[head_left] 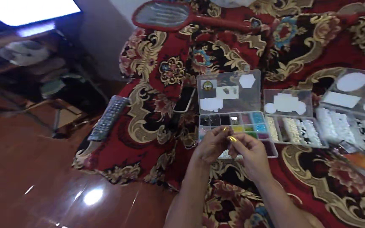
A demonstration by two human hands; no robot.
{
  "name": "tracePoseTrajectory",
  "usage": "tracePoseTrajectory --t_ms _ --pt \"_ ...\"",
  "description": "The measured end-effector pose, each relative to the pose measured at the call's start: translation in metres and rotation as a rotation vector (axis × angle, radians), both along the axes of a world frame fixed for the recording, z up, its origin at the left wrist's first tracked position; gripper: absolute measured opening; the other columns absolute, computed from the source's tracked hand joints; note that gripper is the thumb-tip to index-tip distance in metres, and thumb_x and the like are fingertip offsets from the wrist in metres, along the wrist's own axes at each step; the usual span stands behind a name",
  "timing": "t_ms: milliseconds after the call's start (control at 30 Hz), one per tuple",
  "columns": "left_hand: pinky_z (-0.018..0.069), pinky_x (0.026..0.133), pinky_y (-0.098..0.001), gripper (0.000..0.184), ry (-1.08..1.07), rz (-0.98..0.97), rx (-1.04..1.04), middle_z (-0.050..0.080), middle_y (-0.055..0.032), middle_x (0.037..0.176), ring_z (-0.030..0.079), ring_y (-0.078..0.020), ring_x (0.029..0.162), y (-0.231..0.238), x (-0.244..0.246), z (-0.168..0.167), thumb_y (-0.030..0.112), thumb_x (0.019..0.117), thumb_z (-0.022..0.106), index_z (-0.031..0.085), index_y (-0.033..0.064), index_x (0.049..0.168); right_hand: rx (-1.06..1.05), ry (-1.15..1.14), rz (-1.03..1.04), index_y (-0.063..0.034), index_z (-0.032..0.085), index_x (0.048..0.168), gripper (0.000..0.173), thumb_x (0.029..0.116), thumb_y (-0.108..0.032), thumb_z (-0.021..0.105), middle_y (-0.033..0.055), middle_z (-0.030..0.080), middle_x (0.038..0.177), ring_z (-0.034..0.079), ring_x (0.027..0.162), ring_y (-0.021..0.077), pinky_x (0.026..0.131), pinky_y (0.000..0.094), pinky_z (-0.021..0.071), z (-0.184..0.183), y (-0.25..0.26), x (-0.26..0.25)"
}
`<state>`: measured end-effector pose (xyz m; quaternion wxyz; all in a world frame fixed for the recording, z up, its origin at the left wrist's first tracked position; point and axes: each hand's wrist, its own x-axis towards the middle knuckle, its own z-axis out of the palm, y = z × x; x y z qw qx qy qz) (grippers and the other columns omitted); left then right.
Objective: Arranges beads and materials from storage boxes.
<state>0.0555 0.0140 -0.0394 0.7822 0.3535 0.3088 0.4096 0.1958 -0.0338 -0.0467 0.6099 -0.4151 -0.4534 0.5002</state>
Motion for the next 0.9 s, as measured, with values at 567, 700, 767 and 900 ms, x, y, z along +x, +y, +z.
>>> tracePoseTrajectory --t_ms 567,700,767,900 --pt "0.0585 0.082 -0.0299 0.018 0.013 0.078 0.021 0.068 0.0023 0.090 0.068 -0.0098 0.082 0.0041 -0.0060 -0.0033 0.003 0.1044 0.044 0.061 0.0066 0.108 -0.017 -0.119 -0.043 -0.0053 0.072 0.097 0.014 0.0951 -0.008 0.058 -0.0087 0.065 0.069 0.059 0.056 -0.0006 0.053 0.0160 0.0525 -0.0009 0.0006 -0.0043" --pt "0.0583 0.082 -0.0290 0.016 0.070 0.102 0.054 0.071 0.0008 0.093 0.069 -0.0092 0.083 0.0043 -0.0044 -0.0017 0.002 0.1049 0.046 0.061 0.0032 0.110 -0.025 -0.086 -0.047 -0.0087 0.070 0.094 0.012 0.0954 -0.007 0.058 -0.0112 0.063 0.065 0.057 0.052 -0.0022 0.051 0.0147 0.0515 -0.0002 -0.0006 -0.0058" --pt "0.0589 0.083 -0.0290 0.015 0.089 0.114 0.072 0.072 0.0003 0.093 0.070 -0.0091 0.083 0.0051 -0.0036 -0.0026 0.000 0.1038 0.048 0.062 0.0019 0.109 -0.022 -0.067 -0.051 -0.0090 0.071 0.094 0.013 0.0952 -0.006 0.058 -0.0113 0.064 0.066 0.057 0.052 -0.0024 0.051 0.0142 0.0514 0.0001 -0.0005 -0.0062" --pt "0.0584 0.081 -0.0287 0.015 0.121 0.122 0.088 0.070 -0.0008 0.093 0.068 -0.0090 0.082 0.0059 -0.0035 -0.0021 0.000 0.1031 0.050 0.063 -0.0008 0.111 -0.026 -0.036 -0.052 -0.0078 0.070 0.094 0.013 0.0948 -0.004 0.057 -0.0109 0.063 0.065 0.057 0.051 -0.0021 0.050 0.0139 0.0508 -0.0018 0.0005 -0.0066"
